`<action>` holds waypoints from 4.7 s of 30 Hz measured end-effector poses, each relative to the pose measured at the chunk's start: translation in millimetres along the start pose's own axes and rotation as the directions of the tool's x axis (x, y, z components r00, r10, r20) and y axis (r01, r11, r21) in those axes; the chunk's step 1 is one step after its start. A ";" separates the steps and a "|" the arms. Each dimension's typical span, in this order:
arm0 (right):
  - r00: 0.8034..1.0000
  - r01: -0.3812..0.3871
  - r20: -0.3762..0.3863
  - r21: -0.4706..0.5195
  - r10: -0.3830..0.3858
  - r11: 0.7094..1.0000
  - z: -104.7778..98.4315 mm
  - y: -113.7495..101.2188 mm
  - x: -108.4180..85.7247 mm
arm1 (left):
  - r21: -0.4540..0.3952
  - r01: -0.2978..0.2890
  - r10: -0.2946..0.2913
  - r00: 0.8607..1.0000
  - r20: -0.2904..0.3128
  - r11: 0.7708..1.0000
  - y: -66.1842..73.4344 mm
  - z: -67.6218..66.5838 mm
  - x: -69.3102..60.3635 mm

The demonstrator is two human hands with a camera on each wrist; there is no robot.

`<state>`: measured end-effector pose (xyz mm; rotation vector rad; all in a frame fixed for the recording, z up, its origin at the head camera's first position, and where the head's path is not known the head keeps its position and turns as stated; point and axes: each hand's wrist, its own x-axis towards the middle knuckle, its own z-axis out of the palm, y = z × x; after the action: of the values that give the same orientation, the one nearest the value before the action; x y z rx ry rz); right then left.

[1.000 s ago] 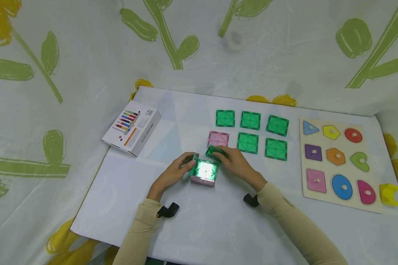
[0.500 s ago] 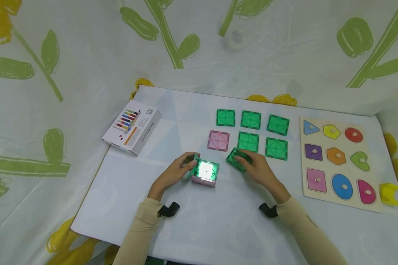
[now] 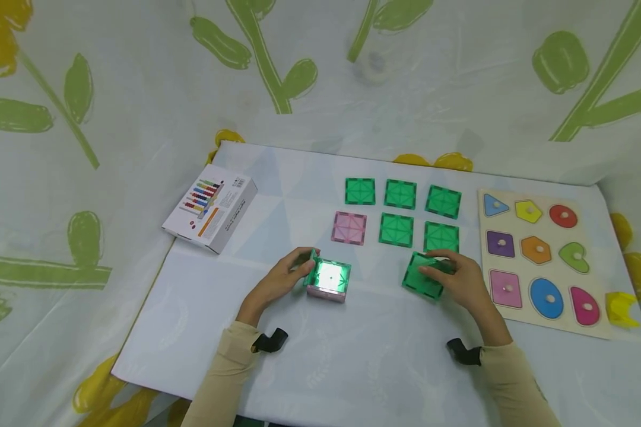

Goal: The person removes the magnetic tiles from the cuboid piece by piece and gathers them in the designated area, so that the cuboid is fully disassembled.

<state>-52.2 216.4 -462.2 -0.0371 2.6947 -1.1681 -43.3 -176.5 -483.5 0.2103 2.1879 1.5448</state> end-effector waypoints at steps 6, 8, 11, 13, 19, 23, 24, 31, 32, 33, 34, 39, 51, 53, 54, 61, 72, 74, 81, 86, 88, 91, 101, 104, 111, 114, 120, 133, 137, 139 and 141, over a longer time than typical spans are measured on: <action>0.998 -0.052 -0.051 -0.058 0.049 0.997 -9.7 18.3 -6.5 | -0.005 -0.001 0.001 1.000 0.002 1.000 -1.4 -0.5 -0.9; 0.997 -0.068 -0.043 -0.072 0.065 0.995 -12.7 21.9 -7.7 | -0.003 -0.002 0.002 1.000 0.002 1.000 -1.6 -0.5 -0.7; 0.995 -0.094 -0.029 -0.076 0.092 0.993 -15.9 24.0 -8.0 | 0.000 -0.003 0.003 1.000 0.001 1.000 -1.4 -0.3 -0.4; 0.995 -0.101 -0.026 -0.080 0.099 0.992 -16.9 24.8 -7.5 | -0.002 -0.001 0.001 1.000 0.003 1.000 -1.7 0.0 0.0; 0.994 -0.106 -0.021 -0.086 0.104 0.991 -16.1 27.3 -3.4 | -0.008 0.008 -0.008 1.000 0.002 1.000 -3.3 1.6 0.5; 0.994 -0.108 -0.020 -0.097 0.106 0.989 -15.9 26.7 -1.5 | -0.013 0.013 -0.013 1.000 0.002 1.000 -3.9 1.8 0.3; 0.994 -0.110 -0.020 -0.099 0.108 0.989 -15.9 26.6 -1.3 | -0.017 0.012 -0.012 1.000 0.003 1.000 -3.8 1.8 0.3; 0.990 -0.138 0.005 -0.078 0.139 0.987 -16.0 24.6 0.4 | -0.020 -0.009 0.009 1.000 0.002 1.000 -2.6 1.0 -0.2; 0.990 -0.137 0.009 -0.076 0.138 0.988 -15.9 24.4 0.7 | -0.020 -0.010 0.010 1.000 0.001 1.000 -2.5 1.0 -0.1; 0.991 -0.134 0.011 -0.077 0.135 0.988 -15.8 24.2 1.1 | -0.019 -0.010 0.010 1.000 0.002 1.000 -2.3 1.1 0.0; 0.992 -0.127 0.011 -0.084 0.129 0.988 -15.5 24.0 1.5 | -0.019 -0.010 0.010 1.000 0.002 1.000 -2.3 1.2 0.0; 0.996 -0.090 -0.007 -0.128 0.090 0.988 -13.5 23.1 3.2 | -0.019 -0.006 0.006 1.000 0.002 1.000 -3.1 1.4 0.3; 0.997 -0.077 0.009 -0.168 0.080 0.983 -14.3 18.5 2.5 | -0.015 0.009 -0.009 1.000 -0.002 1.000 -1.2 1.1 -0.3; 0.996 -0.079 0.018 -0.172 0.083 0.982 -14.5 17.4 2.4 | -0.023 0.018 -0.018 1.000 -0.002 1.000 -1.3 1.3 -0.3; 0.996 -0.079 0.022 -0.175 0.084 0.981 -14.5 17.1 2.3 | -0.026 0.020 -0.020 1.000 -0.002 0.999 -1.5 1.5 -0.3; 0.997 -0.073 0.020 -0.180 0.078 0.981 -14.6 16.5 1.4 | -0.033 0.026 -0.026 1.000 -0.002 0.999 -2.3 1.9 -0.4; 0.995 -0.086 0.027 -0.191 0.092 0.978 -14.7 15.0 2.1 | -0.017 0.017 -0.017 1.000 -0.008 1.000 -1.8 1.9 -1.1; 0.995 -0.087 0.027 -0.192 0.094 0.977 -14.5 14.9 1.8 | -0.014 0.020 -0.020 1.000 -0.007 1.000 -1.7 1.7 -1.0; 0.994 -0.088 0.042 -0.187 0.098 0.978 -15.9 11.7 -0.2 | -0.012 0.015 -0.015 1.000 -0.009 1.000 -2.1 1.9 -0.1; 0.996 -0.062 0.048 -0.193 0.073 0.979 -14.5 6.3 -3.6 | -0.011 0.009 -0.009 1.000 -0.007 1.000 -1.7 2.5 -0.8; 0.997 -0.049 0.050 -0.198 0.060 0.979 -12.9 2.7 -4.8 | -0.010 0.008 -0.008 1.000 -0.006 1.000 -1.6 2.7 -1.2; 0.998 -0.027 0.056 -0.189 0.038 0.982 -10.3 -3.9 -5.9 | -0.004 0.010 -0.010 1.000 -0.009 1.000 -1.8 2.9 -1.4; 0.994 0.065 0.094 -0.114 -0.054 0.991 8.4 -30.0 -14.1 | 0.001 0.029 -0.029 1.000 -0.010 1.000 -2.3 3.1 -0.3; 0.989 0.115 0.109 -0.098 -0.104 0.989 26.5 -35.2 -17.1 | 0.004 0.026 -0.026 1.000 -0.005 1.000 -2.9 2.9 -0.2; 0.957 0.234 0.163 0.058 -0.240 0.971 69.2 -56.8 -21.9 | 0.001 0.024 -0.024 1.000 -0.004 1.000 -2.4 2.1 -1.8; 0.918 0.313 0.206 0.144 -0.338 0.939 82.4 -65.9 -23.2 | -0.004 0.026 -0.026 1.000 -0.002 1.000 -2.0 2.5 -2.0; 0.859 0.390 0.272 0.199 -0.434 0.899 103.8 -79.2 -23.3 | 0.001 0.020 -0.020 1.000 0.004 1.000 -2.4 2.9 -1.4; 0.832 0.461 0.247 0.194 -0.498 0.866 129.9 -98.4 -11.6 | 0.003 0.029 -0.029 1.000 0.002 1.000 -1.3 0.9 -2.4; 0.812 0.499 0.256 0.163 -0.525 0.851 139.1 -99.7 -10.1 | 0.011 0.022 -0.022 1.000 0.001 1.000 -2.1 1.2 -2.1; 0.805 0.511 0.258 0.155 -0.534 0.846 142.0 -99.6 -9.8 | 0.013 0.017 -0.017 1.000 0.003 1.000 -2.7 1.2 -1.8; 0.800 0.520 0.258 0.152 -0.542 0.840 144.2 -98.8 -9.7 | 0.015 0.020 -0.020 1.000 0.001 1.000 -3.3 1.2 -1.8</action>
<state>-20.1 45.8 -484.9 -0.9403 2.4313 -1.2716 -40.7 -177.3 -486.4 0.1937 2.1942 1.5181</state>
